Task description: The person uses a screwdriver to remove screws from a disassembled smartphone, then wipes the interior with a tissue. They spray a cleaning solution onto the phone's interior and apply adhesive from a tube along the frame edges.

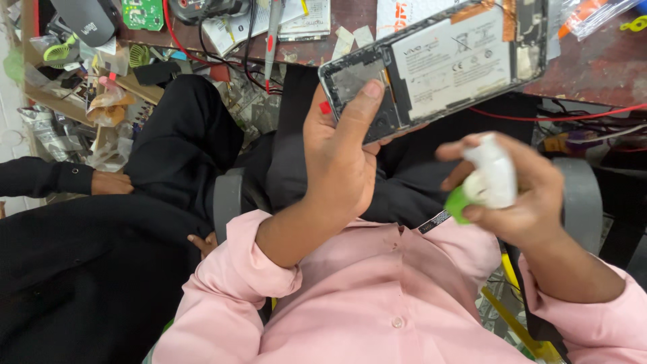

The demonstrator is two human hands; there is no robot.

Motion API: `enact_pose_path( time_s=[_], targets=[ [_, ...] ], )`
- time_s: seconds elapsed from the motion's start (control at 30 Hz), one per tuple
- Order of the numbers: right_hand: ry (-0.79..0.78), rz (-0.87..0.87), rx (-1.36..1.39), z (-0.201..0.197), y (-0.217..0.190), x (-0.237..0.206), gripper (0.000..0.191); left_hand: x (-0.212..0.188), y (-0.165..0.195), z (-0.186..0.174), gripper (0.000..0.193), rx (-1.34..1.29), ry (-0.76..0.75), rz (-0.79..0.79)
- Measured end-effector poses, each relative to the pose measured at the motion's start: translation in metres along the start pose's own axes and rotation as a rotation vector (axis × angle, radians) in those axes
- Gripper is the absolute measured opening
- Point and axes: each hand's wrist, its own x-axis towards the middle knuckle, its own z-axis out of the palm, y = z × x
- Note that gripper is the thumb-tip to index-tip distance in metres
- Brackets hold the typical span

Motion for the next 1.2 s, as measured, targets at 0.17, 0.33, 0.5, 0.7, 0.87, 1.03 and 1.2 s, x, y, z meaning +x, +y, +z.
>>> enact_pose_path(
  time_s=[0.17,0.33,0.5,0.7,0.87,1.03,1.2],
  targets=[
    [-0.067,0.084,-0.133,0.012,0.003,0.0,0.079,-0.008,-0.008,0.006,0.025,0.033,0.009,-0.022],
    [-0.05,0.14,-0.167,0.014,0.006,-0.002,0.076,-0.016,-0.009,0.008,0.032,0.064,-0.008,-0.065],
    [-0.021,0.129,-0.083,0.012,0.007,-0.006,0.07,-0.016,-0.01,0.009,0.033,0.097,-0.015,-0.045],
    [-0.023,0.081,-0.109,0.011,0.004,-0.005,0.069,-0.015,-0.013,0.005,0.036,0.052,-0.004,-0.049],
    [-0.084,0.083,-0.196,0.02,0.002,-0.003,0.083,-0.017,-0.019,0.002,0.042,0.008,-0.012,-0.08],
    [-0.085,0.043,-0.246,0.026,0.005,-0.004,0.079,-0.02,-0.024,0.0,0.055,-0.012,-0.012,-0.126],
    [-0.102,-0.052,-0.446,0.023,0.005,0.0,0.079,-0.022,-0.028,-0.002,0.053,-0.063,-0.047,-0.121]
  ],
)
